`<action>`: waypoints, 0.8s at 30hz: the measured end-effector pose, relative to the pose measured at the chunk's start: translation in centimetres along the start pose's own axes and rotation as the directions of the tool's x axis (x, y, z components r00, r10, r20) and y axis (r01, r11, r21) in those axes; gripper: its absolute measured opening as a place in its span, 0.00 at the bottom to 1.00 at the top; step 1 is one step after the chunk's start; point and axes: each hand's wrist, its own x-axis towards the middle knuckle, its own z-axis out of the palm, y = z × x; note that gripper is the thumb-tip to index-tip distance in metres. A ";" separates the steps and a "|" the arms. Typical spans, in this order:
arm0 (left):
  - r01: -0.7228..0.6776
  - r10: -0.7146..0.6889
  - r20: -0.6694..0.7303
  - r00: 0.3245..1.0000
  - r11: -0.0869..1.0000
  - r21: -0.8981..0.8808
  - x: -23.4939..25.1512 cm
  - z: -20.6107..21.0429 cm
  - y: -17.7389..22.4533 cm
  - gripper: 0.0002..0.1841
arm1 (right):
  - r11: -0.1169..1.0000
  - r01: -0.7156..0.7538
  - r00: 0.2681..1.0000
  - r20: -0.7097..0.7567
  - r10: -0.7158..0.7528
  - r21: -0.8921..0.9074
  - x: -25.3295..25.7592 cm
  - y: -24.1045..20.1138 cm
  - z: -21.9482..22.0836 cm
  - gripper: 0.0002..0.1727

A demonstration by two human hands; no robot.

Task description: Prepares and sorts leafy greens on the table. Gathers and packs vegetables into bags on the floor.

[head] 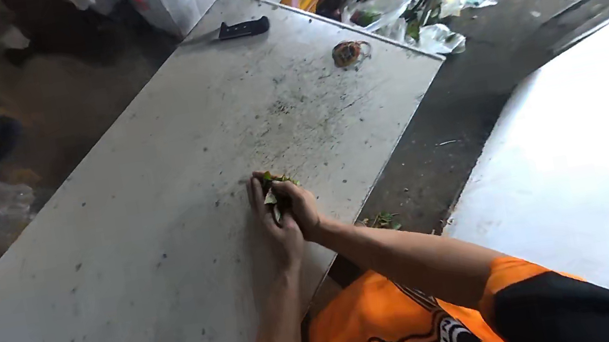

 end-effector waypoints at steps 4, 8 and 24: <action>-0.043 0.031 0.122 0.992 0.994 0.096 2.1 5.4 2.5 0.35 | 0.993 0.082 0.996 -0.041 -0.079 0.083 1.2 -5.1 -3.3 0.28; -0.138 0.122 0.226 0.966 0.989 0.059 5.0 16.1 5.2 0.35 | 0.962 0.252 0.966 -0.081 -0.245 0.104 3.5 -13.7 -10.1 0.28; -0.042 0.133 0.647 0.750 0.987 -0.154 8.5 69.9 9.3 0.39 | 0.821 0.568 0.680 -0.596 -0.426 0.061 10.3 -45.4 -50.8 0.27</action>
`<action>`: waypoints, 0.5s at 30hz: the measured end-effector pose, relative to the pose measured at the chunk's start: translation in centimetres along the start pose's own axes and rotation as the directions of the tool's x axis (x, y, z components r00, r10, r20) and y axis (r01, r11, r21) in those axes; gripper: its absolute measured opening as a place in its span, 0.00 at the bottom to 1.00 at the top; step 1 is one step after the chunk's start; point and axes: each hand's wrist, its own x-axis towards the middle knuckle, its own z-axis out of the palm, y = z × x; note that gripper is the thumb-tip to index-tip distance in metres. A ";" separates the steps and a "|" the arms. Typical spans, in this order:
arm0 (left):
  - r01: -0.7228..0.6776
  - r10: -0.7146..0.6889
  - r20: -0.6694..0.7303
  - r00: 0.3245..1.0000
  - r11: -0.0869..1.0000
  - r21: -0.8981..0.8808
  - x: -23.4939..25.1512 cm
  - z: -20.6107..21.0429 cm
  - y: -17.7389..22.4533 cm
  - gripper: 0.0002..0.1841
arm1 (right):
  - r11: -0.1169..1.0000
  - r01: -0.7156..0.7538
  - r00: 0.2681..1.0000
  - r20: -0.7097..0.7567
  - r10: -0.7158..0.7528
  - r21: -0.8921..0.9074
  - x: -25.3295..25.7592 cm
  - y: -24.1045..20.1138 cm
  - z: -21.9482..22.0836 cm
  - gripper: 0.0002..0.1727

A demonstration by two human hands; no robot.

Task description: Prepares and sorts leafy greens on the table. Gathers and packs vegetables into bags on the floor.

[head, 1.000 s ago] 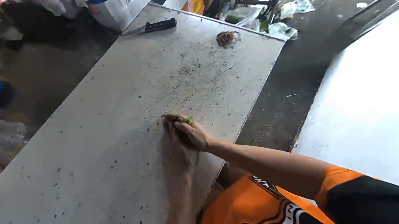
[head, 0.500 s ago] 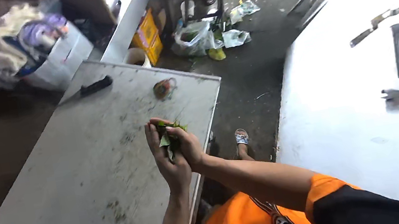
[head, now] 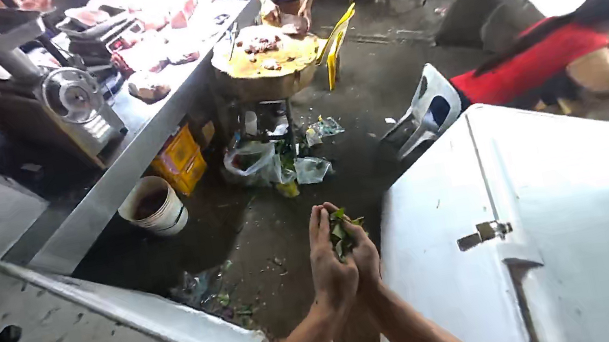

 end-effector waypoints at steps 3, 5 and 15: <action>0.021 -0.021 0.018 1.000 0.999 -0.031 5.6 1.9 -1.5 0.38 | 0.999 0.027 0.999 -0.041 -0.028 -0.019 5.8 -0.8 0.5 0.26; 0.042 -0.041 0.015 0.999 0.997 -0.063 9.4 2.7 -3.1 0.39 | 0.998 0.037 0.999 -0.034 -0.038 -0.047 10.0 -0.5 0.5 0.26; 0.303 -0.328 -0.110 0.938 0.933 -0.196 33.3 0.3 -21.7 0.37 | 0.892 -0.195 0.975 -0.176 0.132 -0.408 38.0 11.6 5.3 0.27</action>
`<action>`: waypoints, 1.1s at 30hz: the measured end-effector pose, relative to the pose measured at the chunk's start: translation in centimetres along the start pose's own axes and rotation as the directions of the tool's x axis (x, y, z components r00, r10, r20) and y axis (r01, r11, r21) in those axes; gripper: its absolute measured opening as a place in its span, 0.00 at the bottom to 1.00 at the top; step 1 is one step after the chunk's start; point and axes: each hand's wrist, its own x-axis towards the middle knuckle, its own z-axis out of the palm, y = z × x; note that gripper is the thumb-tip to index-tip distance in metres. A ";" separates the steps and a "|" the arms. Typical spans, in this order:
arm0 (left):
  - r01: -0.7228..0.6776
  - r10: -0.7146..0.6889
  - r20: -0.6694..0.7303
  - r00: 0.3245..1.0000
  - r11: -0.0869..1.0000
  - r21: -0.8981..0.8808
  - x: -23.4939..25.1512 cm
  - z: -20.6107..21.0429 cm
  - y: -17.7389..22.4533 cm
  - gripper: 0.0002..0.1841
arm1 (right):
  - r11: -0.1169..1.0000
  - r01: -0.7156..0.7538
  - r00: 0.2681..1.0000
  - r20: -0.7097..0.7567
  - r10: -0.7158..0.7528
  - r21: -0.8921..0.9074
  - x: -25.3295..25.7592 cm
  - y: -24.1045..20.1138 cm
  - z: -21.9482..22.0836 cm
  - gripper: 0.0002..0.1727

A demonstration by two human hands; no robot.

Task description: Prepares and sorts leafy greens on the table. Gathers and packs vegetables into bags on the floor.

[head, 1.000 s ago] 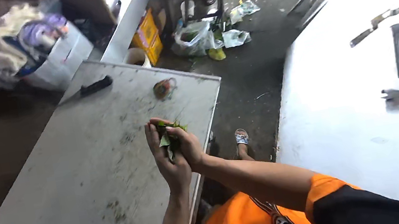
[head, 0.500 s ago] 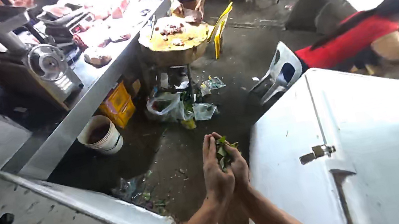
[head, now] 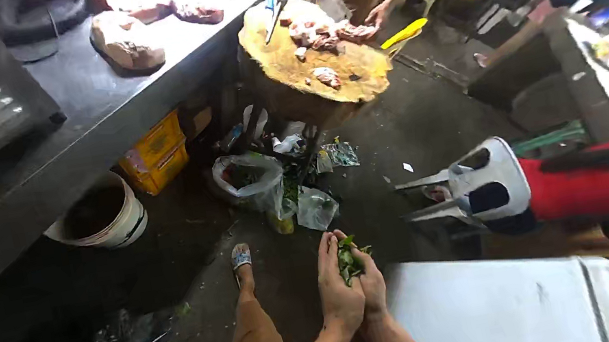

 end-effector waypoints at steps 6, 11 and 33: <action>0.186 -0.188 -0.169 0.967 0.982 -0.032 24.4 -6.0 -12.1 0.35 | 0.951 -0.298 0.954 -0.051 0.295 -0.076 24.2 10.2 12.0 0.23; 0.421 -0.479 -0.182 0.859 0.862 -0.284 43.3 -9.7 -27.8 0.29 | 0.819 -0.418 0.908 -0.153 0.390 -0.394 43.5 21.7 17.3 0.29; 0.698 -0.648 -0.279 0.708 0.703 0.139 38.5 -12.7 -43.2 0.11 | 0.340 -0.652 0.758 -0.568 0.321 -0.677 60.5 37.9 -18.9 0.64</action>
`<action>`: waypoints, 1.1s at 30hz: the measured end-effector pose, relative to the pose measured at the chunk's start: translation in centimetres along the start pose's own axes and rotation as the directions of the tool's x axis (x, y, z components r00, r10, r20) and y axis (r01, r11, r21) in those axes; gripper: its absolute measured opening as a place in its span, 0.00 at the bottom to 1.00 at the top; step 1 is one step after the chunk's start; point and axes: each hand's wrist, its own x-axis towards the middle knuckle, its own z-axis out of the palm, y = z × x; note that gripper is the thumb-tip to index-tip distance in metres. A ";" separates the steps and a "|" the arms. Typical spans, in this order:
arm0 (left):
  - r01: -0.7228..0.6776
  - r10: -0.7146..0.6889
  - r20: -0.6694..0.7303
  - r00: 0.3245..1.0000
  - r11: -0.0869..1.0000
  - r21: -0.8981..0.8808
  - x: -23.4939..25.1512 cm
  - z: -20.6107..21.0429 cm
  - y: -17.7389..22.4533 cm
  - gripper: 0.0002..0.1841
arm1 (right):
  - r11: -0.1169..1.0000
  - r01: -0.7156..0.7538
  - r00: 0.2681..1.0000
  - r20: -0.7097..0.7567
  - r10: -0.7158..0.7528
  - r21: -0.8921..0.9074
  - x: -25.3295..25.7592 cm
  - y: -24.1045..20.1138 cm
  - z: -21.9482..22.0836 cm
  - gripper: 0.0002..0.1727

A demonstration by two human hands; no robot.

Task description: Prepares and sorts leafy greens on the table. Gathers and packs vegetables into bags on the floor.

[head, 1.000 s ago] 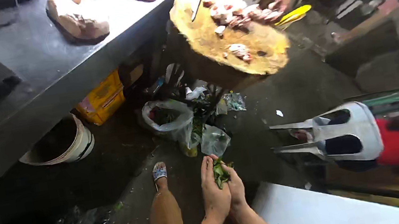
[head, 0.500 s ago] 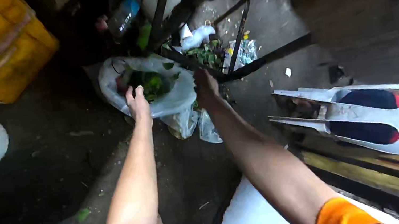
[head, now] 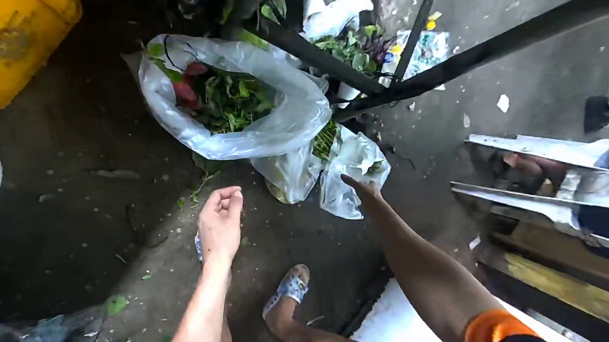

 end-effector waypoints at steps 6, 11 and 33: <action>-0.163 -0.043 0.385 0.922 0.859 0.486 -2.3 0.1 -3.6 0.24 | 0.991 0.055 0.995 0.079 -0.065 0.123 1.8 -0.6 0.5 0.21; -0.159 -0.238 0.486 0.841 0.750 0.643 -5.6 0.8 -7.4 0.30 | 0.956 0.192 0.980 -0.098 -0.174 0.224 -1.4 0.8 -7.8 0.13; 0.801 -0.431 0.708 0.559 0.501 -0.328 -23.1 25.6 -9.5 0.57 | 0.638 0.146 0.883 0.192 -0.429 0.756 -30.9 7.5 -21.7 0.15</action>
